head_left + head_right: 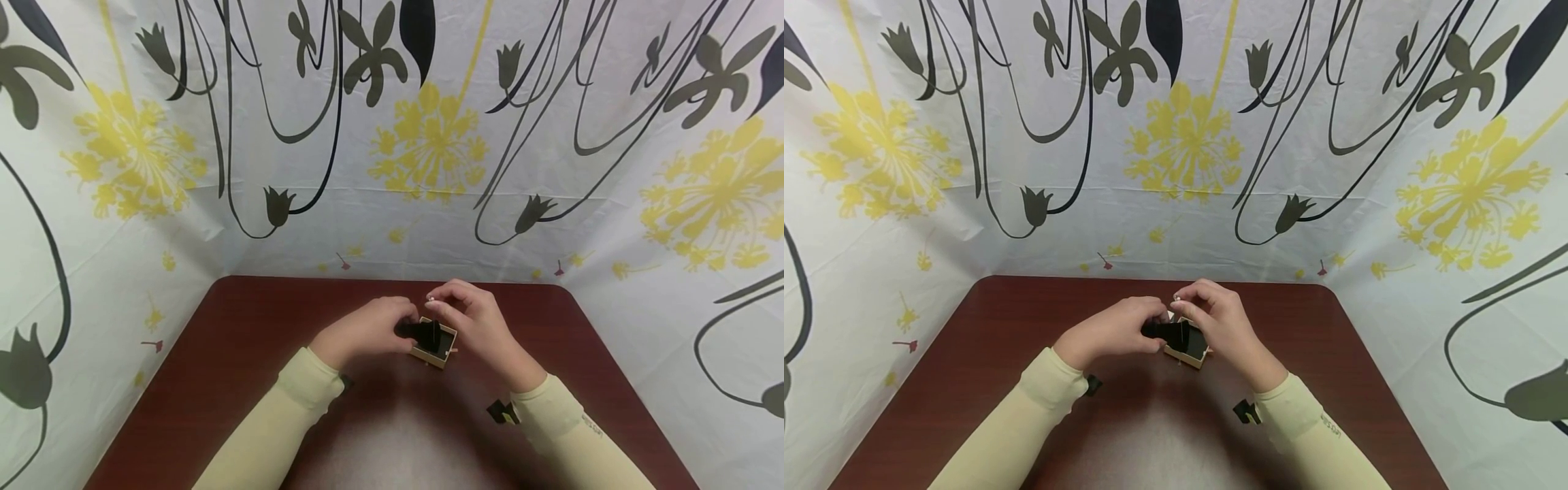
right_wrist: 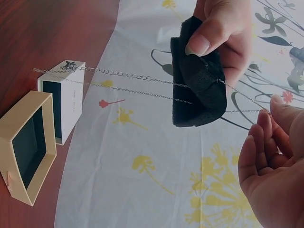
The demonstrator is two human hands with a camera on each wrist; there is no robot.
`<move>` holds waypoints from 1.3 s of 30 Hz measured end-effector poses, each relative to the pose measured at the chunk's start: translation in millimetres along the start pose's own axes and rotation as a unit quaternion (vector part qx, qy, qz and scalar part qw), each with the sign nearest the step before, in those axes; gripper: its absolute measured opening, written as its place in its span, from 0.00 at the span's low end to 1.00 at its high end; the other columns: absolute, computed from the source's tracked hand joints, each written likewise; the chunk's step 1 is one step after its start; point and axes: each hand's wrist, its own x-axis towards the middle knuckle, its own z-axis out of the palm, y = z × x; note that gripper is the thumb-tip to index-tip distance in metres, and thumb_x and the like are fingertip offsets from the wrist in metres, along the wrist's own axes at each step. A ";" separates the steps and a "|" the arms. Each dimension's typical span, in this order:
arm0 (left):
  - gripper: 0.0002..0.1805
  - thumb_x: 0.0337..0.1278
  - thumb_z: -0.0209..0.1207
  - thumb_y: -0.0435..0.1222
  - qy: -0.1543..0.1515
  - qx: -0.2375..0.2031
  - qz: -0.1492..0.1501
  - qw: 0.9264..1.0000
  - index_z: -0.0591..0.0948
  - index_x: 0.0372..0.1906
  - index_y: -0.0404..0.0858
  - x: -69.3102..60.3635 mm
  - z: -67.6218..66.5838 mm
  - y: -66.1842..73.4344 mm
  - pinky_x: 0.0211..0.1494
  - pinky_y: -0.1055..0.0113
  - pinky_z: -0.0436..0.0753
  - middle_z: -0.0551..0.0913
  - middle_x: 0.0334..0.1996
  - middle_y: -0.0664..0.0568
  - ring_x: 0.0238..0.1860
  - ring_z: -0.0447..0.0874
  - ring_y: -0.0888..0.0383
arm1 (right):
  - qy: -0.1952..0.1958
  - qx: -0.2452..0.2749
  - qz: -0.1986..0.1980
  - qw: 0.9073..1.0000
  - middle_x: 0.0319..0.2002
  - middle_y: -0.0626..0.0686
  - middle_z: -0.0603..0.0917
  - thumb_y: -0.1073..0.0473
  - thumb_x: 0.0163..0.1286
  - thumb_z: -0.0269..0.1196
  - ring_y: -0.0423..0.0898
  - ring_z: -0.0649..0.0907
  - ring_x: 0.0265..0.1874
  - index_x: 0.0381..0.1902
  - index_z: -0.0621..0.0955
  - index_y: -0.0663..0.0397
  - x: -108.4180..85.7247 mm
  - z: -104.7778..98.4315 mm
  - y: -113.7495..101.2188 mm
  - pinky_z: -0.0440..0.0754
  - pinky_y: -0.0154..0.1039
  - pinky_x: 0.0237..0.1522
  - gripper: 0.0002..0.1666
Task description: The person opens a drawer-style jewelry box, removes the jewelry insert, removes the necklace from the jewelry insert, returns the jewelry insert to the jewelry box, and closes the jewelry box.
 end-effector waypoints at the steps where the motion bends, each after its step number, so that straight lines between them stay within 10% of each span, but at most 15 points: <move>1: 0.16 0.67 0.76 0.43 -0.001 0.000 -0.001 1.000 0.87 0.55 0.46 0.0 -0.2 0.2 0.57 0.62 0.87 0.84 0.48 0.59 0.46 0.82 0.61 | 0.000 -0.001 0.001 1.000 0.43 0.38 0.89 0.57 0.76 0.74 0.41 0.88 0.40 0.45 0.92 0.42 0.0 -0.2 -0.4 0.87 0.35 0.41 0.03; 39: 0.16 0.66 0.75 0.41 -0.012 -0.001 0.002 1.000 0.87 0.55 0.44 0.3 2.6 2.2 0.56 0.62 0.87 0.86 0.48 0.58 0.46 0.83 0.61 | 0.024 -0.017 0.019 0.999 0.43 0.37 0.90 0.55 0.76 0.75 0.41 0.86 0.40 0.46 0.92 0.39 1.1 -6.9 -6.0 0.85 0.34 0.39 0.04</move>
